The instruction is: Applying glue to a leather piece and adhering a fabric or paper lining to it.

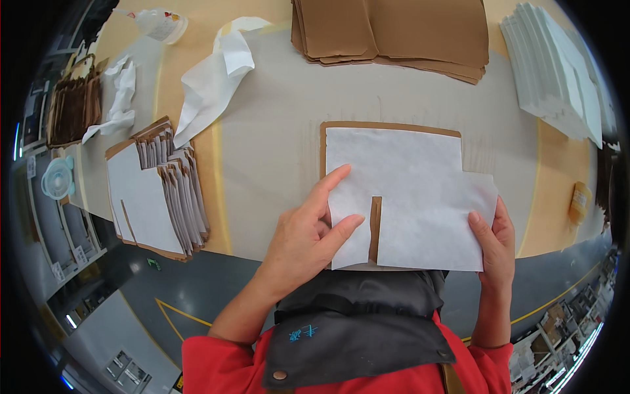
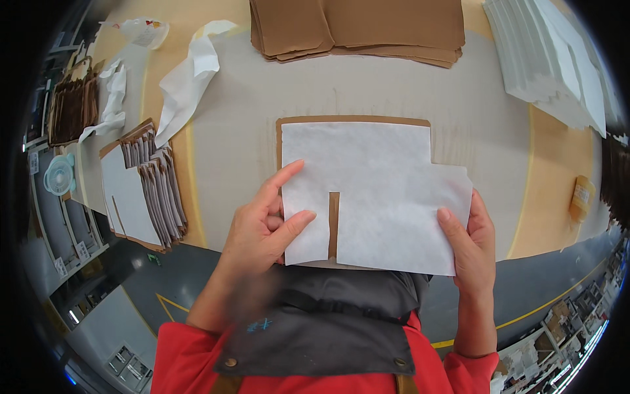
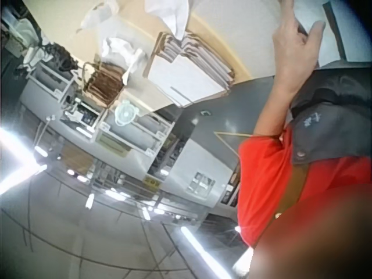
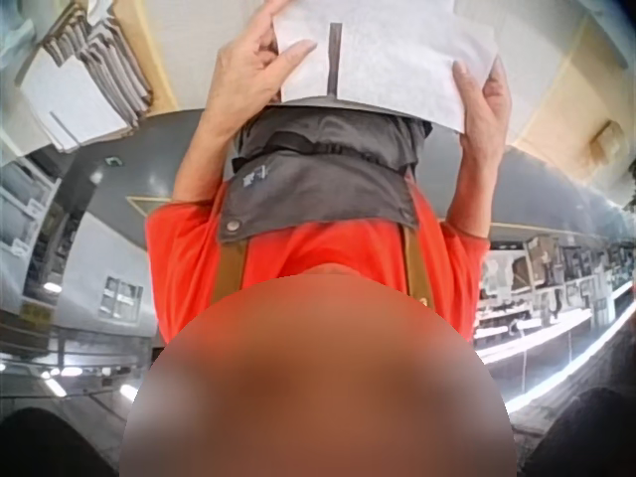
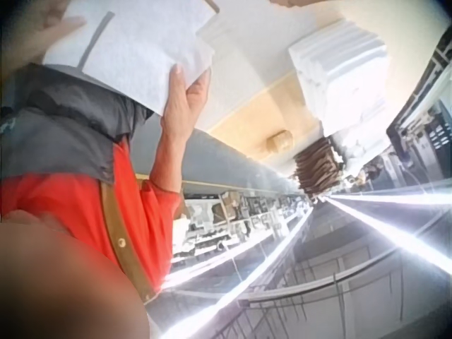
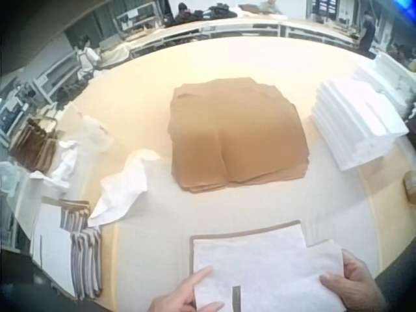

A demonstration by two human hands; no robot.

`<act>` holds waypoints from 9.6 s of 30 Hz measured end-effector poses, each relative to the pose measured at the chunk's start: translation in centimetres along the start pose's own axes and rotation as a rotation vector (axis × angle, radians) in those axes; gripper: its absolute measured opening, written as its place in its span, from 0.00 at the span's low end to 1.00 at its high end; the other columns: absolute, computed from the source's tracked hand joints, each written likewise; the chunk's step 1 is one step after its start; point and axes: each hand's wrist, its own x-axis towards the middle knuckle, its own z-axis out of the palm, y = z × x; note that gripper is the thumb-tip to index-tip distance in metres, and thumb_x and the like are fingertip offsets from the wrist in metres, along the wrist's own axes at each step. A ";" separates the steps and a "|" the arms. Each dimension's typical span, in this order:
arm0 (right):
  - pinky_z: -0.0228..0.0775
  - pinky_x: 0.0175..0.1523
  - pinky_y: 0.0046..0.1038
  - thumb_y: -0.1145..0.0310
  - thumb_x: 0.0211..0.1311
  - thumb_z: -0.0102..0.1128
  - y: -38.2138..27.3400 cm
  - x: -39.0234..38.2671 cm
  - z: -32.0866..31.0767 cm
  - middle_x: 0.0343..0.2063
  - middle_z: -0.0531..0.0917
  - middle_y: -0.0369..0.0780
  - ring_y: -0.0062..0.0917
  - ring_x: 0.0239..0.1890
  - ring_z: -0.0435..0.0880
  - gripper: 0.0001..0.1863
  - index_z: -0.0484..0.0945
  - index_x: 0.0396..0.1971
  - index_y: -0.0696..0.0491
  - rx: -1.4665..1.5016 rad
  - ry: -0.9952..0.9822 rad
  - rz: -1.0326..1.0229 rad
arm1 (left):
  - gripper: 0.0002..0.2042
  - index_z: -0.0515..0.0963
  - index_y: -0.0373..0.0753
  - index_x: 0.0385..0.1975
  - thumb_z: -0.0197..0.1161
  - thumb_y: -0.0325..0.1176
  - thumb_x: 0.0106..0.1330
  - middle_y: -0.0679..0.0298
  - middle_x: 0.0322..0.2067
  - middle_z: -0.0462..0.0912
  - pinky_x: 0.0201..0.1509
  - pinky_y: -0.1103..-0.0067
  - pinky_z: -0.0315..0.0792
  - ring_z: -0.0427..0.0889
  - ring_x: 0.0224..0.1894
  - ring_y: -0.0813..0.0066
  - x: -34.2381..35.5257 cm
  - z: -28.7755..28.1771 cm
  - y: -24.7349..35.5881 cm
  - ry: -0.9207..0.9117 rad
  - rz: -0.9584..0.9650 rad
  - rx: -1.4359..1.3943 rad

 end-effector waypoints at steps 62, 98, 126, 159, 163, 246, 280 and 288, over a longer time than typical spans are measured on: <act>0.75 0.47 0.20 0.77 0.68 0.60 0.1 -1.3 0.2 0.44 0.83 0.42 0.18 0.46 0.82 0.28 0.62 0.66 0.61 -0.215 0.057 -0.097 | 0.22 0.76 0.31 0.53 0.59 0.24 0.55 0.58 0.53 0.74 0.60 0.70 0.72 0.73 0.59 0.61 7.5 7.3 2.7 0.044 1.021 0.897; 0.65 0.21 0.16 0.73 0.62 0.66 0.7 -5.4 -1.9 0.33 0.81 0.34 0.09 0.17 0.72 0.35 0.62 0.68 0.52 -0.347 0.165 0.076 | 0.21 0.76 0.33 0.53 0.59 0.28 0.57 0.58 0.52 0.74 0.60 0.70 0.71 0.74 0.57 0.61 5.6 10.3 2.6 -0.151 1.184 0.929; 0.67 0.25 0.11 0.76 0.62 0.64 1.2 -6.7 -3.4 0.43 0.79 0.36 0.07 0.25 0.73 0.33 0.65 0.67 0.54 -0.382 0.399 -0.262 | 0.28 0.74 0.57 0.61 0.57 0.27 0.59 0.53 0.58 0.69 0.65 0.67 0.68 0.68 0.61 0.55 3.4 10.0 2.2 -0.302 1.134 1.121; 0.64 0.62 0.36 0.71 0.51 0.61 4.1 -2.7 8.3 0.48 0.80 0.32 0.26 0.53 0.76 0.19 0.82 0.46 0.51 -1.368 -0.405 -1.201 | 0.20 0.82 0.42 0.49 0.63 0.25 0.55 0.70 0.51 0.80 0.54 0.72 0.66 0.75 0.55 0.67 -5.2 -1.8 -6.4 0.061 0.851 0.911; 0.63 0.63 0.36 0.72 0.51 0.61 3.5 -2.6 8.0 0.47 0.81 0.31 0.26 0.52 0.76 0.17 0.83 0.43 0.51 -1.362 -0.394 -1.193 | 0.21 0.82 0.42 0.50 0.62 0.24 0.54 0.70 0.51 0.80 0.54 0.72 0.66 0.75 0.56 0.67 -5.1 -1.6 -6.2 0.032 0.847 0.896; 0.62 0.67 0.39 0.69 0.55 0.61 3.2 -1.1 9.6 0.52 0.77 0.29 0.20 0.52 0.76 0.21 0.81 0.52 0.49 -1.430 -0.626 -1.334 | 0.26 0.83 0.44 0.52 0.56 0.17 0.50 0.64 0.55 0.78 0.58 0.70 0.64 0.73 0.59 0.62 -5.8 -2.2 -7.5 0.375 0.653 0.895; 0.64 0.63 0.37 0.72 0.50 0.63 3.2 -3.2 2.6 0.49 0.80 0.31 0.24 0.51 0.77 0.22 0.83 0.49 0.48 -1.389 -0.392 -1.068 | 0.20 0.83 0.45 0.51 0.59 0.24 0.57 0.67 0.48 0.78 0.54 0.75 0.63 0.76 0.53 0.71 -4.5 0.7 -5.9 0.113 0.830 0.906; 0.66 0.60 0.36 0.74 0.51 0.62 3.4 -4.0 0.5 0.48 0.81 0.32 0.25 0.50 0.78 0.22 0.83 0.49 0.49 -1.387 -0.288 -0.997 | 0.22 0.84 0.44 0.49 0.62 0.21 0.52 0.67 0.47 0.78 0.54 0.74 0.64 0.77 0.52 0.70 -3.7 1.8 -5.3 0.129 0.880 0.869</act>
